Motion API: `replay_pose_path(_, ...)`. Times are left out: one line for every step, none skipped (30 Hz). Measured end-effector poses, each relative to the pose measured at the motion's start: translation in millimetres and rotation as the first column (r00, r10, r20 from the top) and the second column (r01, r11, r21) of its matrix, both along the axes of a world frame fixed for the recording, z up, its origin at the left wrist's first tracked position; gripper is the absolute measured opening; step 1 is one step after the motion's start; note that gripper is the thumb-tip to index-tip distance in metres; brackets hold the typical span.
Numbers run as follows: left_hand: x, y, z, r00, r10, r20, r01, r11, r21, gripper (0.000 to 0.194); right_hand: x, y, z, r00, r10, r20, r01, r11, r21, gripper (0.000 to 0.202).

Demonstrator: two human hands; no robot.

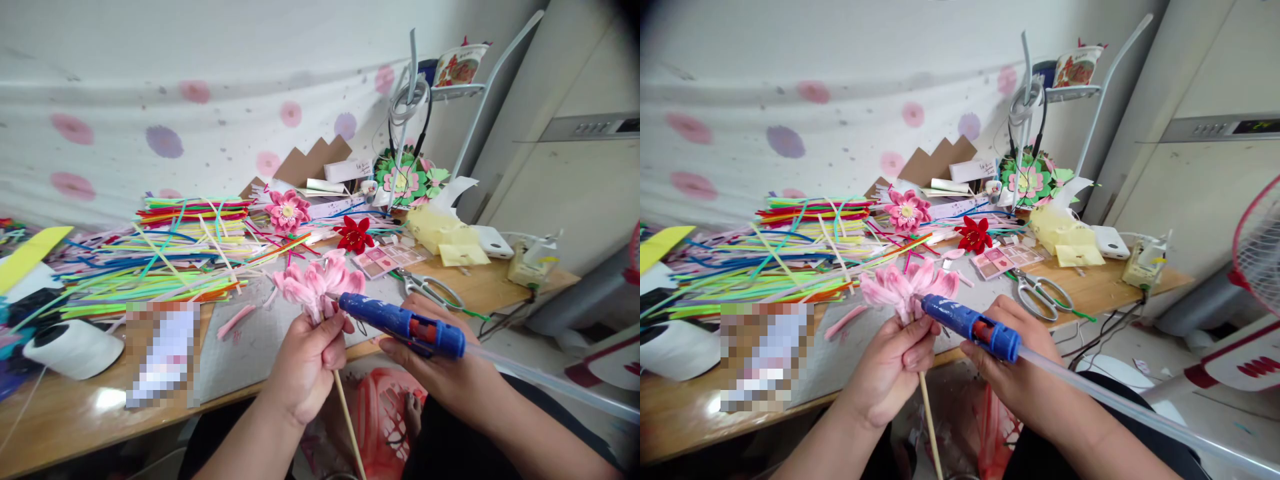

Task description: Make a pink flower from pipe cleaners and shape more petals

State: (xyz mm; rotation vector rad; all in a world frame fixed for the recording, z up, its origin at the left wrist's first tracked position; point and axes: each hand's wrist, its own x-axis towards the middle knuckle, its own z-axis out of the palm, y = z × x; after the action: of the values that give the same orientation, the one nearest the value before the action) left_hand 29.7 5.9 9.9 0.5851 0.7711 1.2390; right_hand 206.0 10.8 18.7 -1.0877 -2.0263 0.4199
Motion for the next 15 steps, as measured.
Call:
replay_pose_path(0.0,-0.3,0.3,1.000,-0.001,-0.002,0.001,1.000,0.000,0.016,0.3,-0.2,0.3,1.000,0.007,0.002,-0.007,1.000,-0.004,0.019)
replay_pose_path(0.1,-0.5,0.5,1.000,0.000,-0.001,0.000,1.000,0.002,0.016,0.4,-0.4,0.5,1.000,0.012,0.015,-0.012,1.000,-0.004,0.018)
replay_pose_path(0.1,-0.7,0.6,1.000,0.002,0.001,-0.002,1.000,0.003,0.017,0.5,-0.6,0.5,0.999,0.012,0.032,-0.013,1.000,0.007,0.018)
replay_pose_path(0.0,-0.8,0.8,1.000,0.005,0.003,-0.005,1.000,0.005,0.017,0.5,-0.6,0.3,0.999,0.013,0.053,-0.015,1.000,0.024,0.018)
replay_pose_path(-0.1,-1.0,0.9,1.000,0.013,0.006,-0.013,1.000,0.006,0.018,0.6,-0.6,-0.2,0.997,0.014,0.078,-0.017,0.999,0.042,0.018)
replay_pose_path(-0.3,-1.0,1.0,1.000,0.020,0.007,-0.020,1.000,0.006,0.019,0.7,-0.7,-0.7,0.994,0.014,0.104,-0.020,0.998,0.060,0.019)
replay_pose_path(-0.6,-1.0,1.1,1.000,0.027,0.007,-0.027,1.000,0.004,0.019,0.8,-0.8,-1.3,0.992,0.011,0.123,-0.021,0.997,0.075,0.019)
replay_pose_path(-0.8,-1.0,1.2,1.000,0.030,0.006,-0.030,1.000,0.002,0.019,0.9,-1.2,-1.6,0.991,0.009,0.136,-0.020,0.996,0.084,0.019)
replay_pose_path(-1.0,-0.9,1.1,1.000,0.029,0.007,-0.029,1.000,0.001,0.019,0.8,-1.7,-1.6,0.990,0.008,0.140,-0.021,0.996,0.089,0.018)
replay_pose_path(-1.0,-0.8,0.9,1.000,0.027,0.008,-0.027,1.000,0.002,0.019,0.4,-2.3,-1.2,0.991,0.010,0.137,-0.023,0.996,0.092,0.017)
replay_pose_path(-0.9,-0.7,0.6,1.000,0.027,0.010,-0.027,1.000,0.004,0.019,-0.4,-2.8,-0.2,0.992,0.012,0.127,-0.024,0.995,0.093,0.016)
replay_pose_path(-0.6,-0.5,0.2,1.000,0.028,0.011,-0.028,1.000,0.006,0.019,-1.8,-3.1,1.1,0.993,0.014,0.115,-0.025,0.996,0.090,0.015)
replay_pose_path(-0.2,-0.3,-0.2,0.999,0.031,0.010,-0.031,0.999,0.008,0.019,-3.6,-3.0,2.7,0.994,0.017,0.104,-0.026,0.996,0.086,0.013)
replay_pose_path(0.2,-0.2,-0.7,0.999,0.038,0.009,-0.039,0.999,0.011,0.020,-5.5,-2.3,4.1,0.995,0.022,0.096,-0.030,0.996,0.079,0.012)
replay_pose_path(0.5,0.0,-1.2,0.999,0.050,0.007,-0.050,0.999,0.012,0.020,-7.0,-1.2,5.0,0.995,0.033,0.094,-0.039,0.997,0.065,0.012)
